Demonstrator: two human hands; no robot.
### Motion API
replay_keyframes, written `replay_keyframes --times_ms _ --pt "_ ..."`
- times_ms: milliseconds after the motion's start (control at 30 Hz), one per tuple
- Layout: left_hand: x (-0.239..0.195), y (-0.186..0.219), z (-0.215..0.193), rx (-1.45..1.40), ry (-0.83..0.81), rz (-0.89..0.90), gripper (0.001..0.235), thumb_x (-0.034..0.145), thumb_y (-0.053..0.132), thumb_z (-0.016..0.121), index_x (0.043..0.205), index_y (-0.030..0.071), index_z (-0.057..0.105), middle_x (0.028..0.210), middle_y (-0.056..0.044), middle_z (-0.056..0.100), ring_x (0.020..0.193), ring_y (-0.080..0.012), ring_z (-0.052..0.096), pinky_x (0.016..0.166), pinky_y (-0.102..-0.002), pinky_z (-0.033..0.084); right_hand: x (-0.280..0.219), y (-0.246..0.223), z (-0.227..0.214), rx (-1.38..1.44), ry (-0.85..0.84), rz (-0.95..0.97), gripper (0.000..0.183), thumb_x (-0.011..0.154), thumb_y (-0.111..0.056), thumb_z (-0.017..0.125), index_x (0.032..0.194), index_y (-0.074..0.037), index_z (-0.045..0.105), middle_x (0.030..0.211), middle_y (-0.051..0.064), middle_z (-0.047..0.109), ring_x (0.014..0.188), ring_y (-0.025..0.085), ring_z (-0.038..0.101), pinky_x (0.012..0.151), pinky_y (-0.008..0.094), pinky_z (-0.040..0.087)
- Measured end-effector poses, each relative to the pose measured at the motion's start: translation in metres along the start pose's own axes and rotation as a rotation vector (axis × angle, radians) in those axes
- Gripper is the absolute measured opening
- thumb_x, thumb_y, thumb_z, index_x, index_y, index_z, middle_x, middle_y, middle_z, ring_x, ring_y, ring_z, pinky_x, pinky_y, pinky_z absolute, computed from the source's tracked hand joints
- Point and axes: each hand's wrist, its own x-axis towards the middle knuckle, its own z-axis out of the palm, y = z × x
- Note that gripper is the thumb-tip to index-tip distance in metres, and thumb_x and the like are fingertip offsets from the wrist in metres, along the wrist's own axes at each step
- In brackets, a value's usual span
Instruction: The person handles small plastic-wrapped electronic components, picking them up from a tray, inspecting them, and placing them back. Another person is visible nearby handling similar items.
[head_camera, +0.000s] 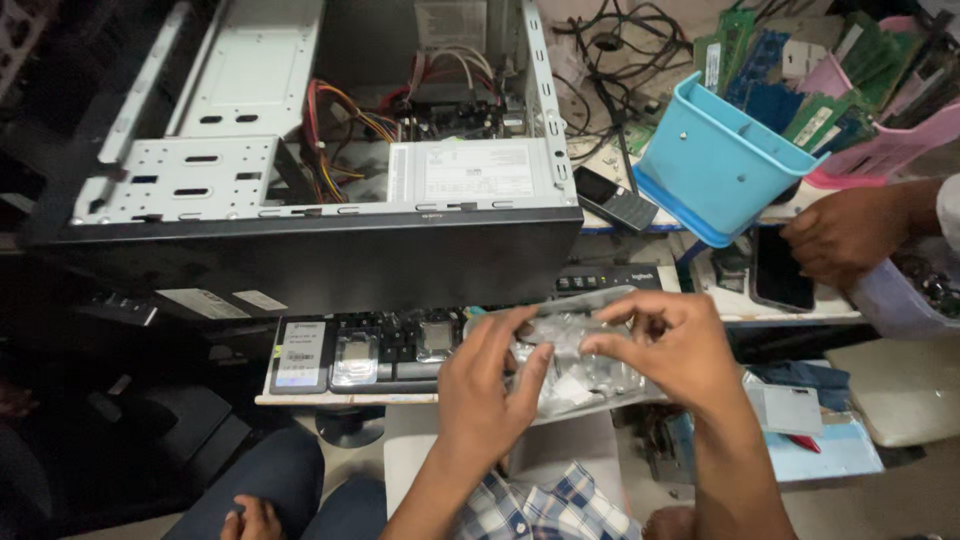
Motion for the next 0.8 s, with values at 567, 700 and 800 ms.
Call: replay_keyframes --times_ms 567,700,800 --pt "-0.006 -0.010 0.006 -0.082 0.048 -0.155 0.026 0.100 0.011 0.061 0.123 0.000 0.064 0.074 -0.012 0.070 0.058 -0.0218 0.068 0.053 -0.032 0.051 0.005 0.006 0.019 0.168 -0.102 -0.164 0.037 0.084 -0.010 0.079 0.120 -0.004 0.074 0.084 0.006 0.080 0.075 0.010 0.069 0.068 0.027 0.054" --pt "-0.004 -0.006 0.004 -0.064 0.072 -0.039 0.029 0.101 0.011 0.060 0.129 0.001 0.061 0.076 -0.011 0.071 0.063 -0.0214 0.069 0.058 -0.033 0.051 0.006 0.011 0.018 0.239 -0.136 -0.170 0.036 0.086 -0.007 0.076 0.121 -0.003 0.073 0.085 0.005 0.079 0.079 0.008 0.071 0.072 0.025 0.056" --pt "-0.005 -0.006 0.003 -0.058 0.049 -0.097 0.029 0.101 0.011 0.059 0.129 0.003 0.064 0.073 -0.013 0.069 0.059 -0.0227 0.067 0.056 -0.035 0.051 0.005 0.014 0.020 0.281 -0.151 -0.128 0.039 0.086 -0.006 0.075 0.125 -0.002 0.072 0.084 0.005 0.078 0.079 0.008 0.070 0.072 0.025 0.055"
